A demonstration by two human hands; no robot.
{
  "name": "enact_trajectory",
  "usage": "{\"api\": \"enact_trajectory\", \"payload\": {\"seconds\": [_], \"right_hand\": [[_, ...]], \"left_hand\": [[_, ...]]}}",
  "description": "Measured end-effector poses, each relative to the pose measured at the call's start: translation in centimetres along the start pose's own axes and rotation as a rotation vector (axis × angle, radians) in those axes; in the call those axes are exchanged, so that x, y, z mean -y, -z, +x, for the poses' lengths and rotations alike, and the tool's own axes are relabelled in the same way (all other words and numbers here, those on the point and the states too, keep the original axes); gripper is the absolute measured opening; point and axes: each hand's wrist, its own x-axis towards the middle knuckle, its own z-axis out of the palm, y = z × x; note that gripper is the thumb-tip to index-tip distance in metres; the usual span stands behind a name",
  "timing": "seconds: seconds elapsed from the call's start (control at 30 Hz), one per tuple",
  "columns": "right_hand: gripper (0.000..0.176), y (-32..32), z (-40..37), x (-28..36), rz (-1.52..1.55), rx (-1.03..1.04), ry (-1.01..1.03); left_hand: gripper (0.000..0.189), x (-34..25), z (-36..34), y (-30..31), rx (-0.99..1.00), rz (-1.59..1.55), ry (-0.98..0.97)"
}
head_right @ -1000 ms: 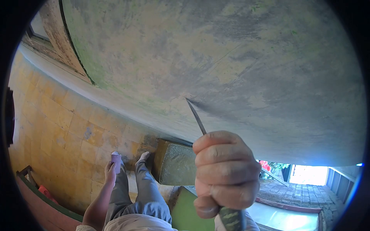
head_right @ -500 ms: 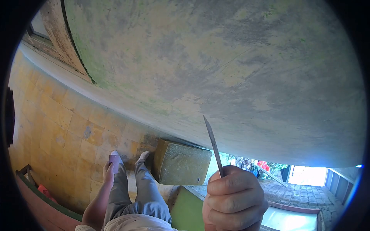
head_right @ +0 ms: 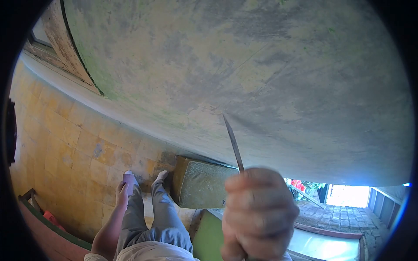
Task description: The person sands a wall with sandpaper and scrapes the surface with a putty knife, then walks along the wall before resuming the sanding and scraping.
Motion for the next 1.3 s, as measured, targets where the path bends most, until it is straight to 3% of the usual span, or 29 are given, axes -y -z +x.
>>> {"api": "enact_trajectory", "payload": {"seconds": [0.17,0.3,0.43,0.53,0.63,0.77,0.83,0.87,1.0,1.1,1.17,1.3], "right_hand": [[0.029,0.2,-0.1,1.2,0.058,-0.010,0.053],[0.024,-0.2,0.1,-0.7,0.001,0.031,-0.056],[0.024,-0.4,0.4,1.3,0.088,-0.019,0.046],[0.032,-1.0,0.4,-0.8,-0.013,-0.013,-0.082],[0.034,-0.7,0.4,-0.2,-0.008,0.040,-0.084],[0.031,0.0,0.8,1.3,0.131,0.085,0.084],[0.025,-0.5,0.4,-0.1,-0.065,0.089,-0.104],[0.024,-0.1,0.8,0.0,-0.024,0.150,-0.114],[0.029,0.0,0.6,0.8,-0.047,0.117,-0.017],[0.029,0.2,0.8,1.7,0.180,0.200,0.050],[0.025,-1.1,0.0,0.1,-0.090,0.046,-0.090],[0.029,-0.3,0.4,0.6,-0.027,0.133,-0.032]], "left_hand": [[0.018,0.0,-0.3,-0.1,-0.019,0.010,0.010],[0.018,0.2,-0.3,-0.1,-0.022,0.039,0.018],[0.017,0.0,-0.6,-0.1,-0.025,0.036,-0.010],[0.017,1.0,-0.3,0.3,-0.006,0.044,-0.006],[0.017,2.0,-0.3,0.2,0.000,0.051,-0.026],[0.017,2.8,-0.2,0.3,0.001,0.070,-0.041],[0.017,3.2,-0.2,0.4,0.007,0.075,-0.038],[0.017,3.2,-0.2,0.3,0.007,0.078,-0.040],[0.017,3.4,-0.4,0.5,-0.010,0.092,-0.048],[0.017,3.4,-0.9,0.8,0.006,0.077,-0.044],[0.018,3.2,-0.9,0.7,-0.020,0.031,-0.049],[0.020,2.7,-1.1,1.2,-0.033,0.035,-0.044]]}}
